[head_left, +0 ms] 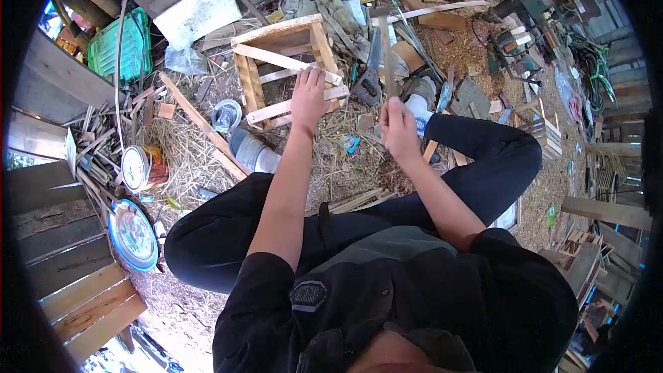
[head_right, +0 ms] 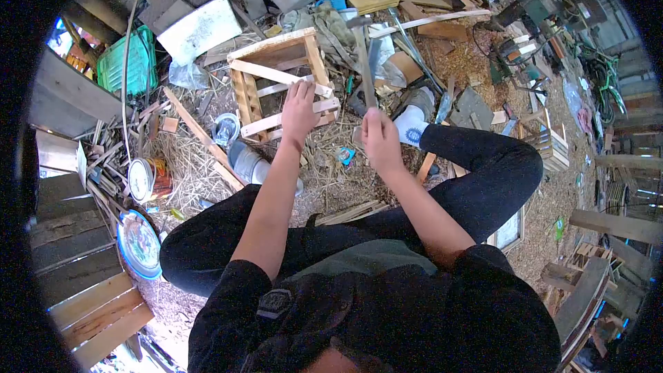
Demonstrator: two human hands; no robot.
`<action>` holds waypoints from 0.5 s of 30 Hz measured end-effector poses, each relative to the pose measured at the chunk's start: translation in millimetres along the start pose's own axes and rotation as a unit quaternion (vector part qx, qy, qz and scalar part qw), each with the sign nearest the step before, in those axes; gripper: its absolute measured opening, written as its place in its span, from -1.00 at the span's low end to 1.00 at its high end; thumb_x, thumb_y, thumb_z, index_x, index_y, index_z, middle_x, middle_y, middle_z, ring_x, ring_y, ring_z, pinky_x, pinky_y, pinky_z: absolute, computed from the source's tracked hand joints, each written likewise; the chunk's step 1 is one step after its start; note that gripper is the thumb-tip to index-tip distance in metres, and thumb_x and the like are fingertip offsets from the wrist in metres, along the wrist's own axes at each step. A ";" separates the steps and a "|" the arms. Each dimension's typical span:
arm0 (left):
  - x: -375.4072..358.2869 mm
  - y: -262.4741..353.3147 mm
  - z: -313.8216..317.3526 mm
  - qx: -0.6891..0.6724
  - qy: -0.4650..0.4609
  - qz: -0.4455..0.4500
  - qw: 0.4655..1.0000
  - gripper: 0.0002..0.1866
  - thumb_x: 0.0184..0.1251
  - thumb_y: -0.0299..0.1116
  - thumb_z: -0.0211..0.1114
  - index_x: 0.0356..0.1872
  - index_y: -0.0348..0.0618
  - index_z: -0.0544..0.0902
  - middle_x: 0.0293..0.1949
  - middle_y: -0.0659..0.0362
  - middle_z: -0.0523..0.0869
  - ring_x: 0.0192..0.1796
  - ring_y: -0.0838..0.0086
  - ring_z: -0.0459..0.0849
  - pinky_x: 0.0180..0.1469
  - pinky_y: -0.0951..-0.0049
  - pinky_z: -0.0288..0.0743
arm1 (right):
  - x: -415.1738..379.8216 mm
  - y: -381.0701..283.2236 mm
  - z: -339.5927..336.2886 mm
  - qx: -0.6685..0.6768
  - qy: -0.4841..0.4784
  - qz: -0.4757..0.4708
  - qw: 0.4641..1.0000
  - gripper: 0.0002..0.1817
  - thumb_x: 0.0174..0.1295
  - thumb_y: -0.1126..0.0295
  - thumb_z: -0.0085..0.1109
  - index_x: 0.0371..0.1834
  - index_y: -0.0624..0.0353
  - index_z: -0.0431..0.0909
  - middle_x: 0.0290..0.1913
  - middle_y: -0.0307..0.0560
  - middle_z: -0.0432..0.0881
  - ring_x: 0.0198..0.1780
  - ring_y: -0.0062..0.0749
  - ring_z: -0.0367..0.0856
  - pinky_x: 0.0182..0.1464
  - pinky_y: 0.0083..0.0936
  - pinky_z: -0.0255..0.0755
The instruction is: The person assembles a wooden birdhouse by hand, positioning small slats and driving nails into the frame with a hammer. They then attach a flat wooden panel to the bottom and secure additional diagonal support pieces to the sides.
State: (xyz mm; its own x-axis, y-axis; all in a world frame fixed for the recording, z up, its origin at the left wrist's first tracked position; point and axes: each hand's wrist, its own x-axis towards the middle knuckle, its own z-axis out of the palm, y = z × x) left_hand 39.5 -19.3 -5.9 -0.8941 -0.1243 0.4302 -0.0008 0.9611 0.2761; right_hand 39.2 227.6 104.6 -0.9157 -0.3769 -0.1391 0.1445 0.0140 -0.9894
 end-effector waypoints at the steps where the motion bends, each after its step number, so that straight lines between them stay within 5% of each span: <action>1: 0.0 0.6 0.3 -0.004 -0.001 -0.003 1.000 -0.36 0.12 -0.37 0.44 0.31 -0.29 0.62 0.29 0.00 0.62 0.49 0.05 0.50 0.67 -0.01 0.28 | 1.1 29.3 -1.8 0.001 0.003 -0.002 1.000 -0.37 0.70 -0.16 -0.13 -0.51 0.04 0.41 -0.64 -0.30 0.37 -0.64 -0.54 0.35 -0.55 -0.52 0.19; 3: -0.7 0.7 3.1 0.011 -0.008 -0.004 1.000 -0.35 0.12 -0.36 0.45 0.31 -0.29 0.62 0.29 0.00 0.62 0.49 0.06 0.49 0.68 -0.01 0.28 | 0.7 89.1 -7.8 -0.248 0.040 -0.043 0.967 -0.36 0.68 -0.16 -0.08 -0.50 0.08 0.44 -0.65 -0.27 0.39 -0.61 -0.52 0.41 -0.49 -0.49 0.25; 4: -0.2 -0.2 4.7 0.027 -0.017 -0.008 0.999 -0.35 0.12 -0.36 0.45 0.32 -0.28 0.62 0.29 0.01 0.62 0.50 0.07 0.49 0.68 -0.01 0.27 | -10.1 34.2 -3.6 -0.156 -0.073 0.334 0.927 -0.43 0.71 -0.12 -0.11 -0.43 0.05 0.38 -0.62 -0.34 0.33 -0.73 -0.54 0.24 -0.66 -0.37 0.19; 5: 0.3 -2.6 6.6 0.026 -0.014 -0.008 1.000 -0.35 0.12 -0.36 0.45 0.32 -0.28 0.62 0.29 0.01 0.62 0.50 0.07 0.49 0.68 -0.01 0.27 | -10.8 34.8 -3.5 -0.158 -0.072 0.332 0.927 -0.43 0.71 -0.12 -0.11 -0.43 0.05 0.38 -0.62 -0.34 0.33 -0.73 -0.54 0.24 -0.66 -0.37 0.19; 7: 0.3 -3.5 7.6 0.040 -0.027 -0.014 0.999 -0.34 0.10 -0.36 0.47 0.30 -0.28 0.62 0.27 0.00 0.62 0.49 0.08 0.49 0.67 -0.02 0.29 | -12.0 24.0 2.2 -0.194 -0.031 0.195 0.961 -0.35 0.68 -0.15 -0.08 -0.52 0.09 0.47 -0.66 -0.27 0.40 -0.60 -0.51 0.44 -0.46 -0.47 0.29; 9: -0.4 -0.3 2.5 0.005 -0.006 -0.008 1.000 -0.34 0.08 -0.36 0.49 0.30 -0.27 0.61 0.25 0.01 0.62 0.47 0.08 0.50 0.67 -0.01 0.28 | -15.2 -2.1 1.7 -0.103 -0.036 0.228 0.967 -0.38 0.69 -0.11 -0.07 -0.49 0.10 0.45 -0.62 -0.28 0.42 -0.57 -0.54 0.42 -0.46 -0.50 0.28; 11: 0.6 5.2 -7.5 0.003 -0.014 -0.009 1.000 -0.34 0.09 -0.37 0.48 0.30 -0.27 0.61 0.26 0.01 0.62 0.47 0.08 0.50 0.67 -0.01 0.27 | -10.2 -12.1 5.2 0.008 -0.029 0.043 0.999 -0.40 0.70 -0.08 -0.04 -0.48 0.12 0.44 -0.56 -0.26 0.47 -0.53 -0.58 0.42 -0.44 -0.53 0.26; 13: 1.3 4.0 -6.7 0.003 -0.016 -0.008 1.000 -0.35 0.09 -0.37 0.48 0.30 -0.27 0.61 0.26 0.01 0.62 0.47 0.08 0.50 0.67 -0.01 0.28 | -11.9 0.2 6.1 0.007 -0.008 0.003 1.000 -0.39 0.69 -0.08 -0.01 -0.46 0.17 0.47 -0.48 -0.18 0.56 -0.49 -0.56 0.46 -0.40 -0.52 0.30; 15: 0.8 4.7 -1.4 -0.001 -0.015 -0.010 1.000 -0.35 0.09 -0.37 0.49 0.30 -0.28 0.61 0.25 0.00 0.62 0.47 0.08 0.50 0.67 -0.01 0.28 | -10.5 55.3 0.1 -0.229 0.046 -0.134 0.963 -0.39 0.68 -0.09 0.00 -0.42 0.19 0.51 -0.51 -0.15 0.57 -0.46 -0.51 0.52 -0.38 -0.48 0.37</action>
State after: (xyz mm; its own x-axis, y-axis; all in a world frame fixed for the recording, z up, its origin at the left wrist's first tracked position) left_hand 39.4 -15.2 -3.1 -0.9073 -0.1351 0.3982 -0.0172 0.9581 0.2859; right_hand 56.9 232.2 51.3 -0.9300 -0.3395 0.1409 -0.2621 0.3437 -0.9017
